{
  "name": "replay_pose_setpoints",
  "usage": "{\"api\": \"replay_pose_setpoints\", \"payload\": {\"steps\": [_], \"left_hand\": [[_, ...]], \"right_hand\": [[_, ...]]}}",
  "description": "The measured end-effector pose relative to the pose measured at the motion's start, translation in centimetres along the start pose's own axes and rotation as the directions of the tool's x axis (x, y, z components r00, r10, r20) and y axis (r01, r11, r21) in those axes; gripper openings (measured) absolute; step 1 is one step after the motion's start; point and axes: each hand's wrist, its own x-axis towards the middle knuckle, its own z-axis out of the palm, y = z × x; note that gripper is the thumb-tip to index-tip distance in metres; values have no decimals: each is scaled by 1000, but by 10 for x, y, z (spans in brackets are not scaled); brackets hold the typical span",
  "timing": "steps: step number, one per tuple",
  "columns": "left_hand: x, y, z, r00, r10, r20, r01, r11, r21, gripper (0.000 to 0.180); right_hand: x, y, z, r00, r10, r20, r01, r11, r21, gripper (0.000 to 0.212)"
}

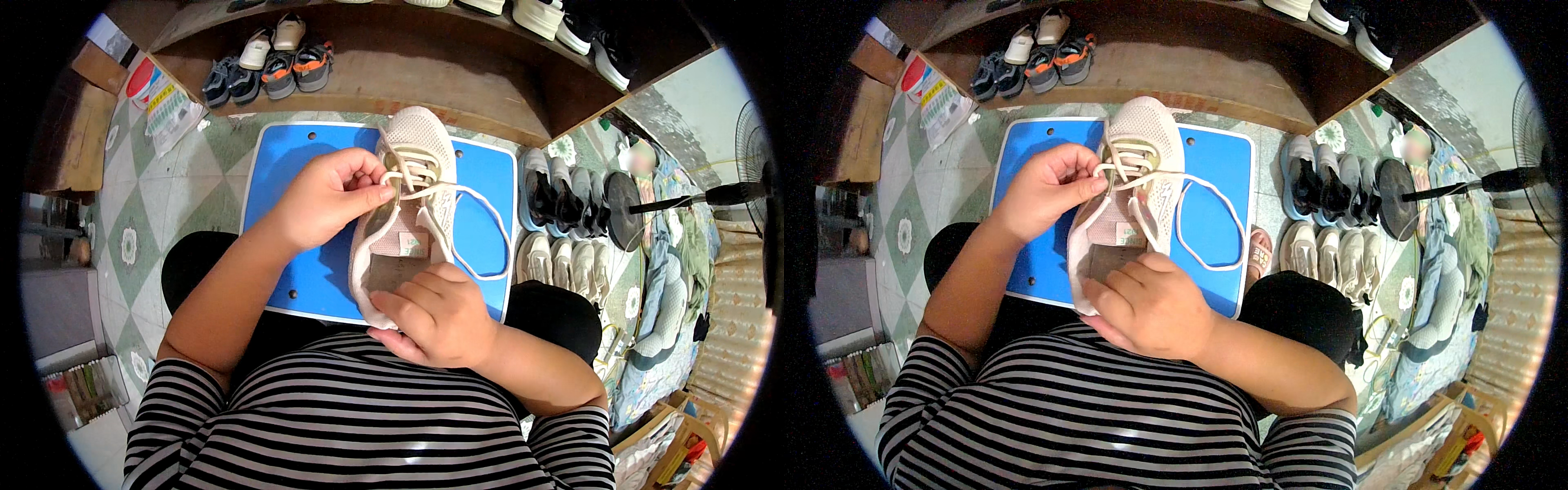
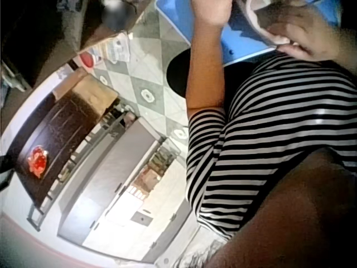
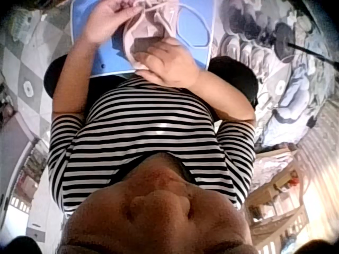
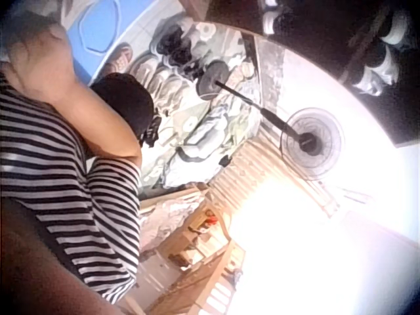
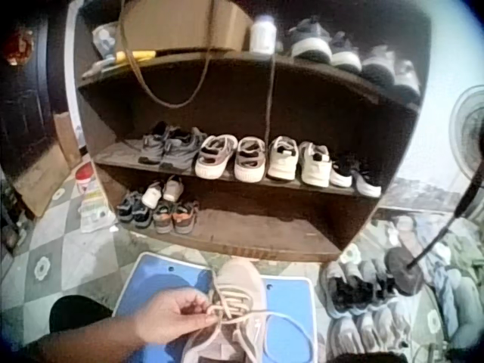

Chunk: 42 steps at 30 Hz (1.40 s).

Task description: The person removes the laces from two different sneakers by hand, pulling the strings through the eyelets one at a time while the shoes are placed on a small blue stool.

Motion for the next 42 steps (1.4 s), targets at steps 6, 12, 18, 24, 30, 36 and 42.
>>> {"api": "replay_pose_setpoints", "payload": {"steps": [6,12,18,24,30,36,42], "left_hand": [[5,0,4,960,162,-227,-154,987,53,8],[-1,6,-8,987,52,-152,-47,998,36,10],[-3,13,-14,980,7,-197,9,996,84,14],[-3,9,-18,971,48,-232,-52,999,-9,14],[-8,20,-19,986,-29,-162,17,997,-76,14],[-6,-1,-36,970,52,-237,-77,992,-97,16],[-9,8,-23,982,53,-179,-56,998,-13,15]], "right_hand": [[1,2,-1,1000,3,13,-3,1000,-7,35],[2,2,1,1000,0,8,0,1000,-4,34],[0,2,-2,999,11,48,-11,1000,-3,32],[1,5,0,1000,-12,7,12,1000,9,31],[0,5,0,1000,-14,18,13,1000,11,32],[-1,4,0,999,-6,32,7,1000,-3,31],[0,5,0,999,-10,39,11,1000,-9,31]]}}
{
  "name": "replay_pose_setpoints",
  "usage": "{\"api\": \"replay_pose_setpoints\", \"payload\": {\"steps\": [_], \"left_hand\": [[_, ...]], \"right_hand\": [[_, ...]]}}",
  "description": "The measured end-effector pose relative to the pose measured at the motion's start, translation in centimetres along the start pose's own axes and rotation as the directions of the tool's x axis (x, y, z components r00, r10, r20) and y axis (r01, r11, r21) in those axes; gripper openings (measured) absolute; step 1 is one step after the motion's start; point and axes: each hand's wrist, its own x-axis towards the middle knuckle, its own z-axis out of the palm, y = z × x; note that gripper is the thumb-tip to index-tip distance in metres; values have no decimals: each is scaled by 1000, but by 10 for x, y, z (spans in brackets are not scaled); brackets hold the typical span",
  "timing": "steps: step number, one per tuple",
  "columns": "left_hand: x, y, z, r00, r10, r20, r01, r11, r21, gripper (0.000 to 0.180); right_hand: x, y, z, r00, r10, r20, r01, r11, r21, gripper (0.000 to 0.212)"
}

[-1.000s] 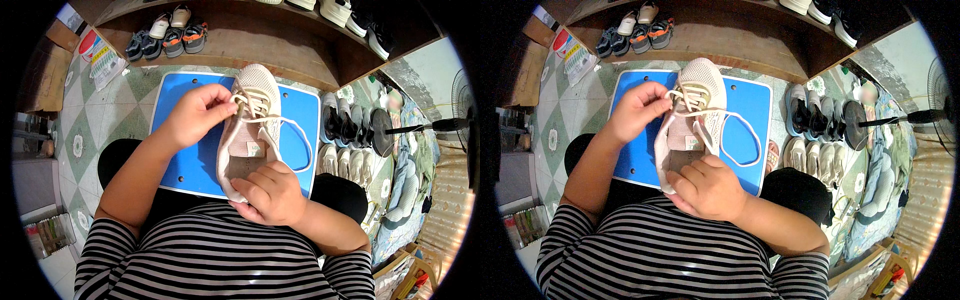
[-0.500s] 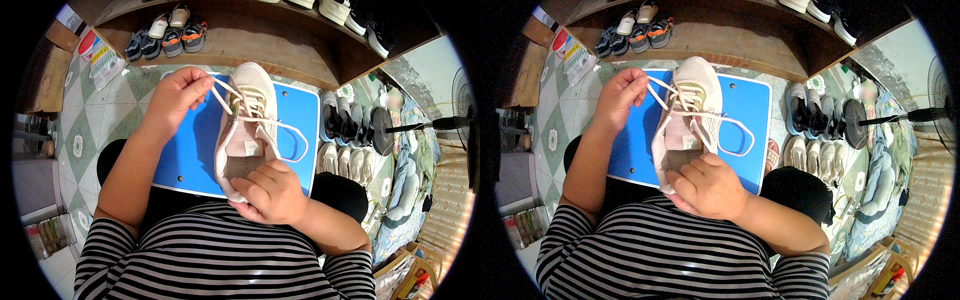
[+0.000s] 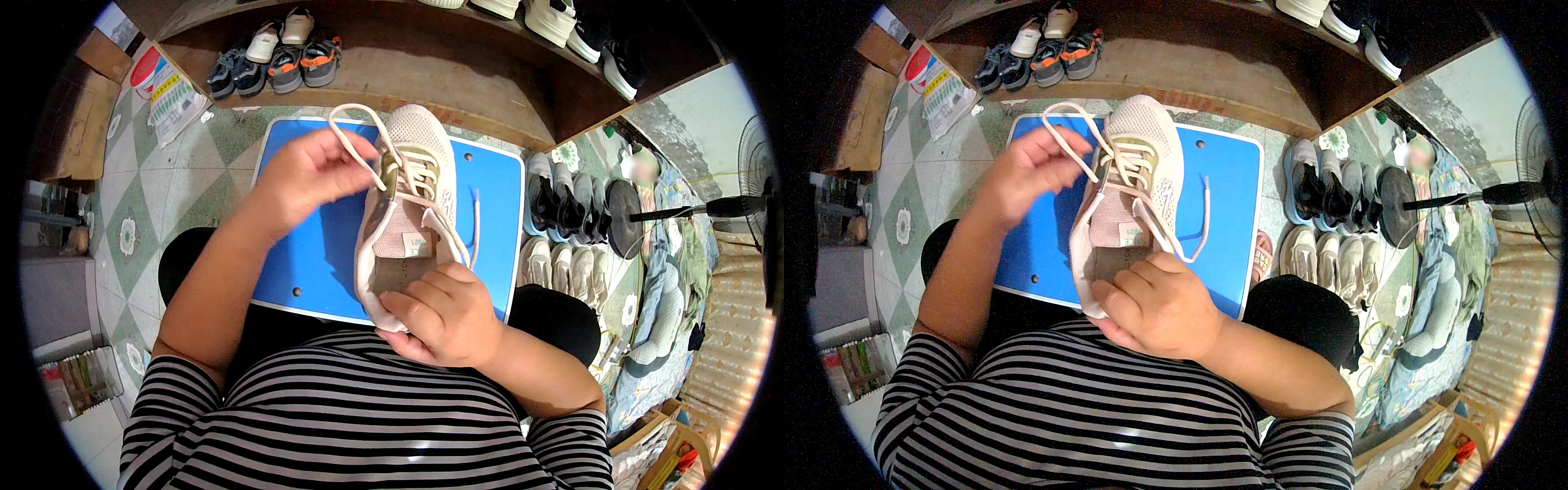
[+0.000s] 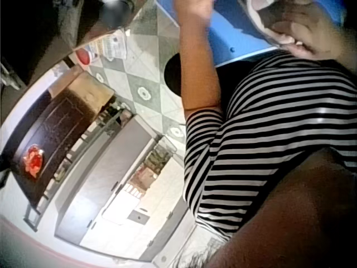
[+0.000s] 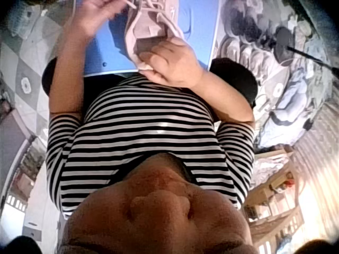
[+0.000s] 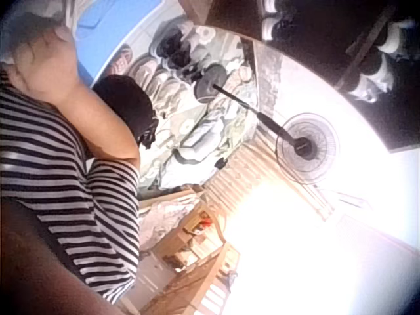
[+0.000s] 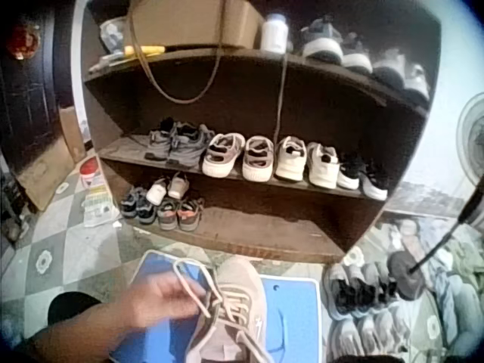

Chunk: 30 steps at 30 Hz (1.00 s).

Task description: The person removes the laces from two different sneakers by hand, pulling the strings through the eyelets one at a time while the shoes are placed on a small blue stool.

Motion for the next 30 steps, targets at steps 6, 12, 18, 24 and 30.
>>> {"api": "replay_pose_setpoints", "payload": {"steps": [6,12,18,24,30], "left_hand": [[1,-3,0,998,35,-46,-34,999,26,12],[-3,0,10,1000,-2,-10,1,996,-95,12],[0,2,2,984,-39,-171,32,999,-39,12],[-4,-7,12,999,21,47,-13,986,-166,13],[-1,-2,1,969,66,-239,-58,997,42,15]], "right_hand": [[0,-1,-1,1000,11,6,-11,1000,3,31],[0,-1,0,1000,6,9,-6,1000,0,32],[0,-2,-3,1000,13,14,-13,1000,-11,32],[1,-3,-3,1000,12,17,-12,1000,-6,32],[-1,-2,-2,1000,10,13,-10,1000,-19,32]]}}
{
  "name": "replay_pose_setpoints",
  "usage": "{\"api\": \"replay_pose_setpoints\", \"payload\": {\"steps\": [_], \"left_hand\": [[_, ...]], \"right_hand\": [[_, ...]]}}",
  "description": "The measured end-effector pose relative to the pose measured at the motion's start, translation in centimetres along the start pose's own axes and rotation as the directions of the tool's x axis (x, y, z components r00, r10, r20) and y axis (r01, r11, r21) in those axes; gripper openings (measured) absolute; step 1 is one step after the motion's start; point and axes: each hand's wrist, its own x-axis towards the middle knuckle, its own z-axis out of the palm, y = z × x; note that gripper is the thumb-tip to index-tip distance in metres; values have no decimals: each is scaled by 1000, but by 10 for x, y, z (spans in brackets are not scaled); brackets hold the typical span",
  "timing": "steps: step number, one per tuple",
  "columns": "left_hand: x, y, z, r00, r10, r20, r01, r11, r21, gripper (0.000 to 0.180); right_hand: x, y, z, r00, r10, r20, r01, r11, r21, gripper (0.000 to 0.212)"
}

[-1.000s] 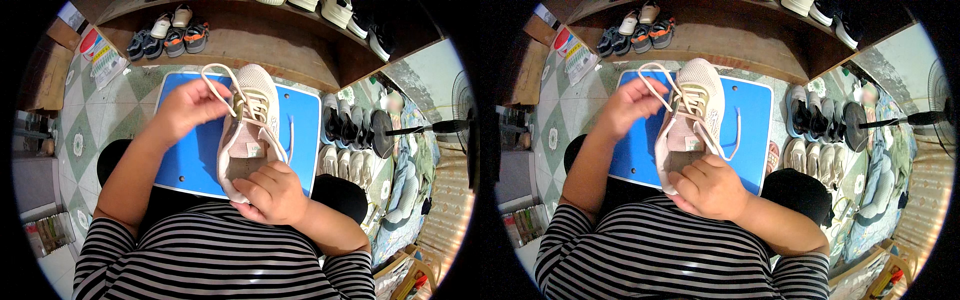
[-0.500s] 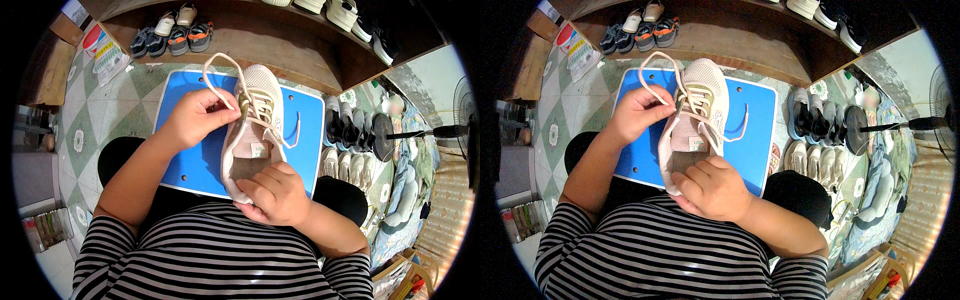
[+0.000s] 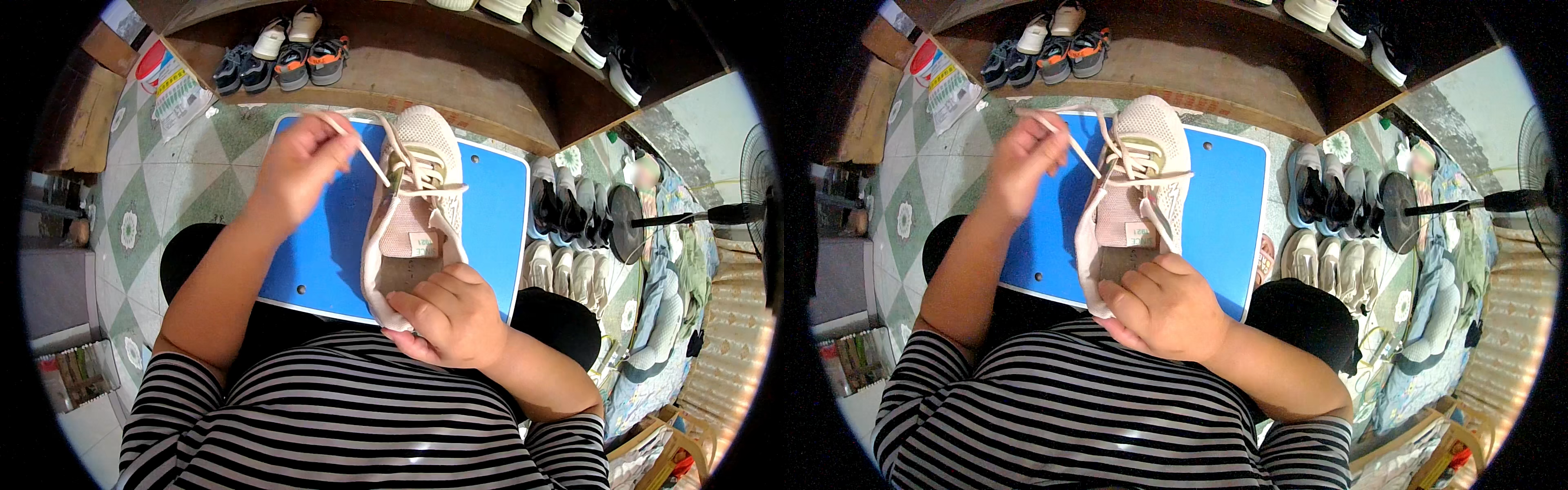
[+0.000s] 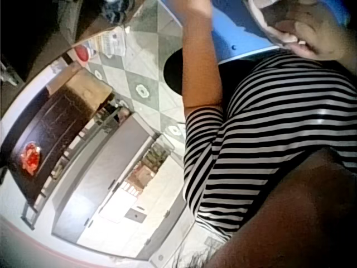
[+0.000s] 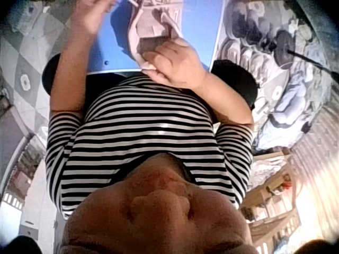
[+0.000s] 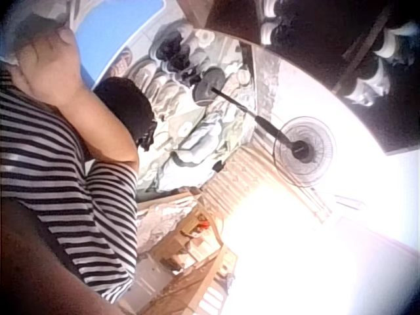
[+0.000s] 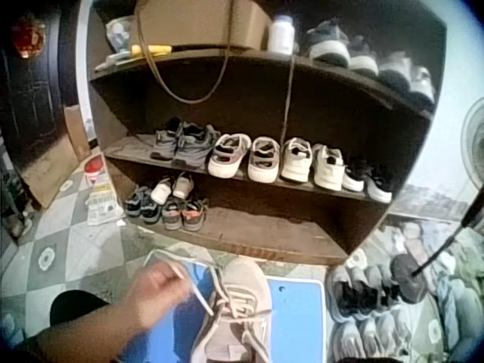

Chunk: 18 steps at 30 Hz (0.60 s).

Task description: The person removes the laces from two different sneakers by hand, pulling the strings through the eyelets one at a time while the shoes are placed on a small blue stool.

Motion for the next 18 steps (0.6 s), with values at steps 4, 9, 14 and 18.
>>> {"api": "replay_pose_setpoints", "payload": {"steps": [4,9,14,18], "left_hand": [[4,-2,-3,998,-44,37,47,995,-93,17],[-7,-12,10,956,61,286,-47,997,-58,15],[3,-5,-4,1000,1,-18,-2,996,-84,15],[-4,5,4,979,-85,186,104,990,-94,13]], "right_hand": [[0,-1,-1,1000,5,5,-5,1000,8,32],[1,-1,0,1000,-4,11,4,1000,13,32],[0,-1,-1,1000,3,15,-3,1000,11,32],[1,0,-1,1000,1,6,-1,1000,12,31]]}}
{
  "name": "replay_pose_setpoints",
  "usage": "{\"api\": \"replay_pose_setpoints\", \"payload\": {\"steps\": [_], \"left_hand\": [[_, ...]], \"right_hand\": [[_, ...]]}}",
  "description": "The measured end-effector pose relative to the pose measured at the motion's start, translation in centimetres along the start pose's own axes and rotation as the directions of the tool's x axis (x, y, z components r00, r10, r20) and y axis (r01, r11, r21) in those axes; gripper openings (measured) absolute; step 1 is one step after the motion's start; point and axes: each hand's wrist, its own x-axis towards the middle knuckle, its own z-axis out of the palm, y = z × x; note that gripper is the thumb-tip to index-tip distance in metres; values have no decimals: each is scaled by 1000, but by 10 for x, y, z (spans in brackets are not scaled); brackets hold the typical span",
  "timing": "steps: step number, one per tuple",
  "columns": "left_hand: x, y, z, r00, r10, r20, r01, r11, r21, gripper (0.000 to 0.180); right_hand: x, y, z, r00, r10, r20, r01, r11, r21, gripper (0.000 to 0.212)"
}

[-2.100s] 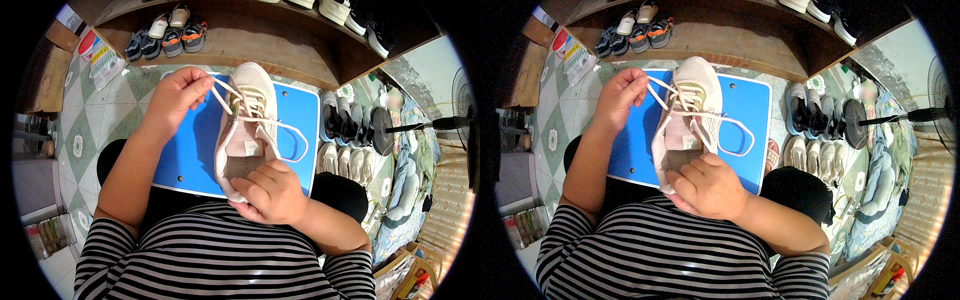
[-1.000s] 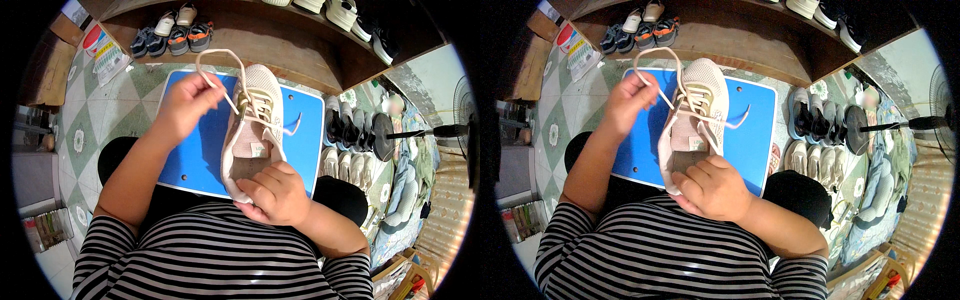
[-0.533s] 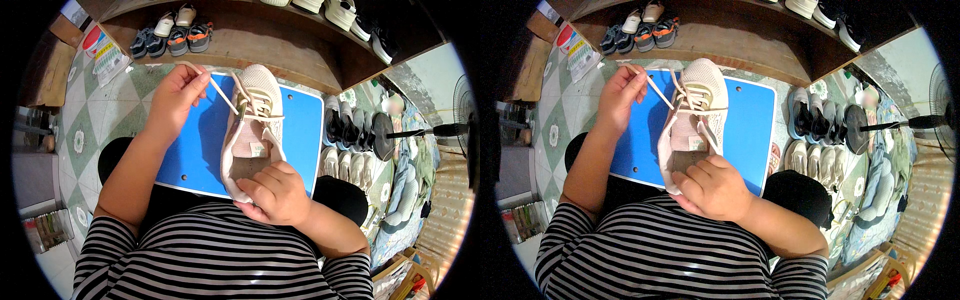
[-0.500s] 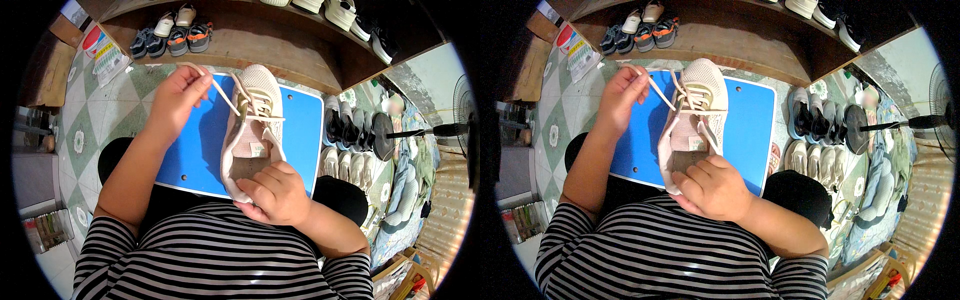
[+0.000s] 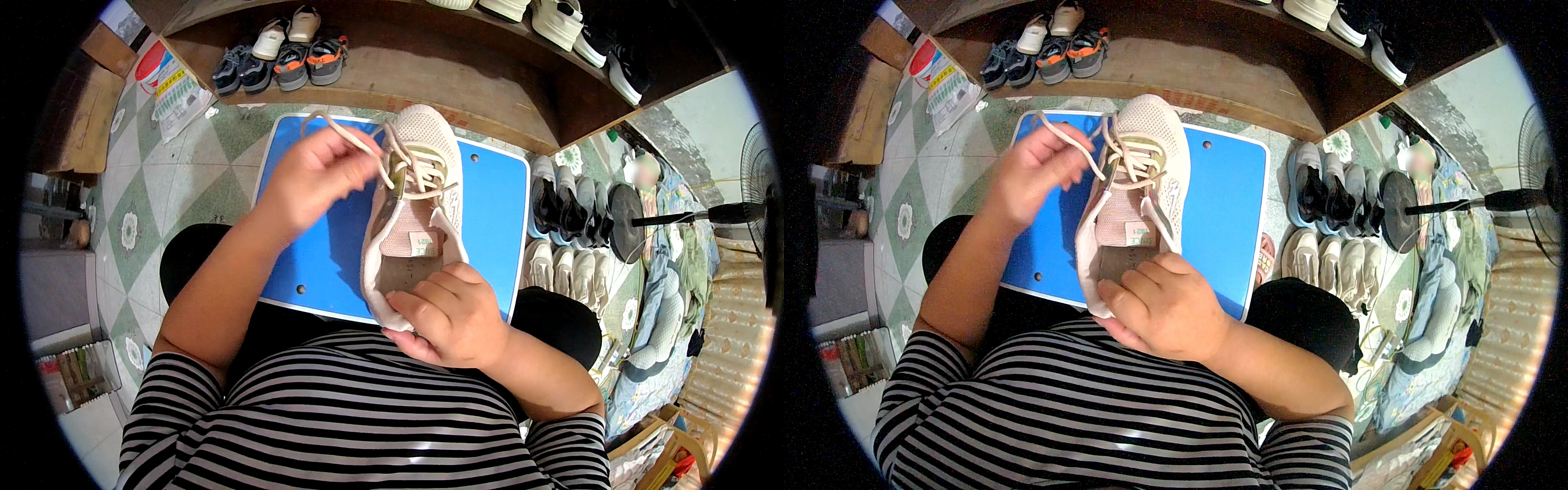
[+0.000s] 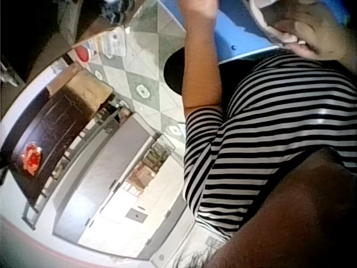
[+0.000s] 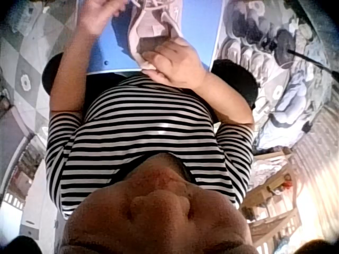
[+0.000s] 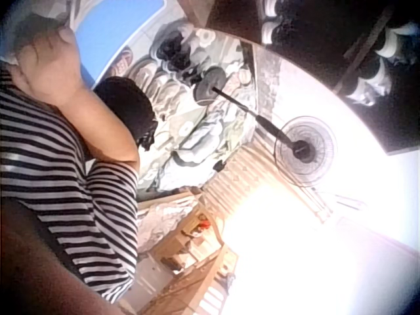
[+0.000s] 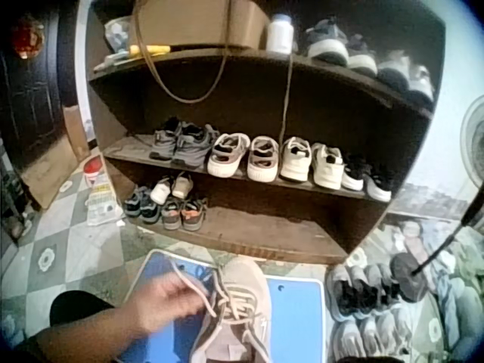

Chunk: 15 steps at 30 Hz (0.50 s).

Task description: The person removes the laces from two different sneakers by hand, pulling the strings through the eyelets one at a time while the shoes are placed on a small blue stool.

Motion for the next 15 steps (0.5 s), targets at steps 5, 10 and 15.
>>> {"api": "replay_pose_setpoints", "payload": {"steps": [5,10,15], "left_hand": [[2,-10,0,993,116,37,-120,982,145,11],[19,-7,-31,902,121,-415,-173,981,-92,25],[2,-7,-5,962,-125,-244,69,972,-225,23]], "right_hand": [[1,0,-1,1000,-4,0,4,1000,-2,31],[0,-1,-2,1000,12,17,-12,1000,18,30],[9,7,-11,992,-13,-129,33,987,155,23]]}}
